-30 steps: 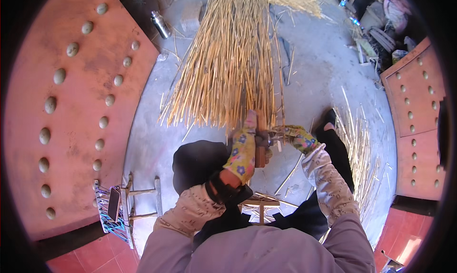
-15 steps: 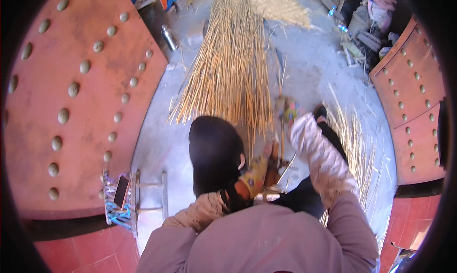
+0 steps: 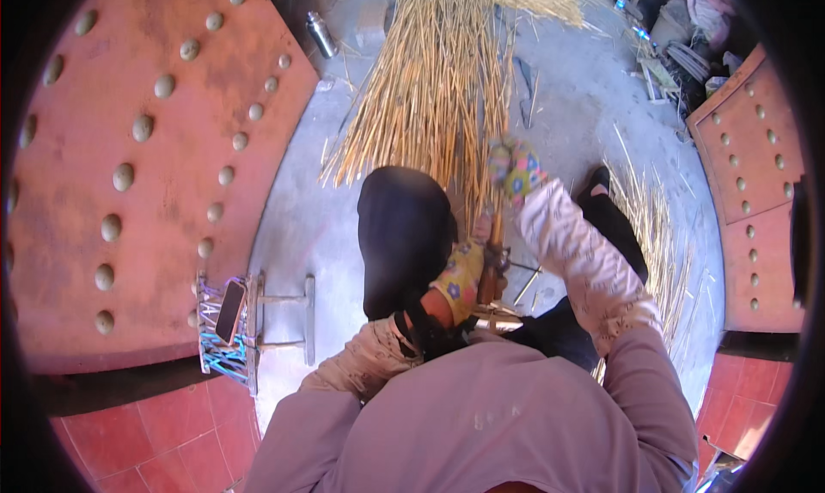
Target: The recorder uses a manual metal stripper tool to process long thin stalks by pulling them through the device.
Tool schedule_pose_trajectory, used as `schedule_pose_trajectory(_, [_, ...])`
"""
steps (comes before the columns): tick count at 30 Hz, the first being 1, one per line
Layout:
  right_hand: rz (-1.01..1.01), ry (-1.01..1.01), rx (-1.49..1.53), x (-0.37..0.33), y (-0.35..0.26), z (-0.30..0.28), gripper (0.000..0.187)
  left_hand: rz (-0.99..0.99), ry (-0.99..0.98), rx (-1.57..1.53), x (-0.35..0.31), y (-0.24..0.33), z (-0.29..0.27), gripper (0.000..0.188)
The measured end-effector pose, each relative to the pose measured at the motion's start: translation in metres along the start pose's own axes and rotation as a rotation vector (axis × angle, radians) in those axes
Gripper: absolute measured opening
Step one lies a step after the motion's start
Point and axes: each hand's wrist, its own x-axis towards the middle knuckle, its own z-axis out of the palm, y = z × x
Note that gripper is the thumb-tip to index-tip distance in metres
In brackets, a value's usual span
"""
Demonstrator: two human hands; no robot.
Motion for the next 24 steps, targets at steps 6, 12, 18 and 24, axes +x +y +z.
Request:
schedule_pose_trajectory(6, [0.208, -0.130, 0.061, -0.025, -0.011, -0.002, 0.024, 0.050, -0.037, 0.061, 0.009, -0.001, 0.012, 0.051])
schedule_pose_trajectory(12, [0.007, 0.101, 0.287, 0.012, -0.083, -0.016, 0.020, 0.157, -0.054, 0.072, 0.012, -0.020, 0.029, 0.045])
schedule_pose_trajectory(18, [-0.053, -0.183, -0.023, -0.018, -0.043, -0.001, 0.017, 0.960, -0.125, 0.864, 0.071, -0.003, 0.012, 0.039])
schedule_pose_trajectory(24, [-0.139, 0.195, -0.240, -0.119, -0.106, 0.025, 0.031, 0.393, 0.018, 0.037, 0.054, 0.038, 0.067, 0.041])
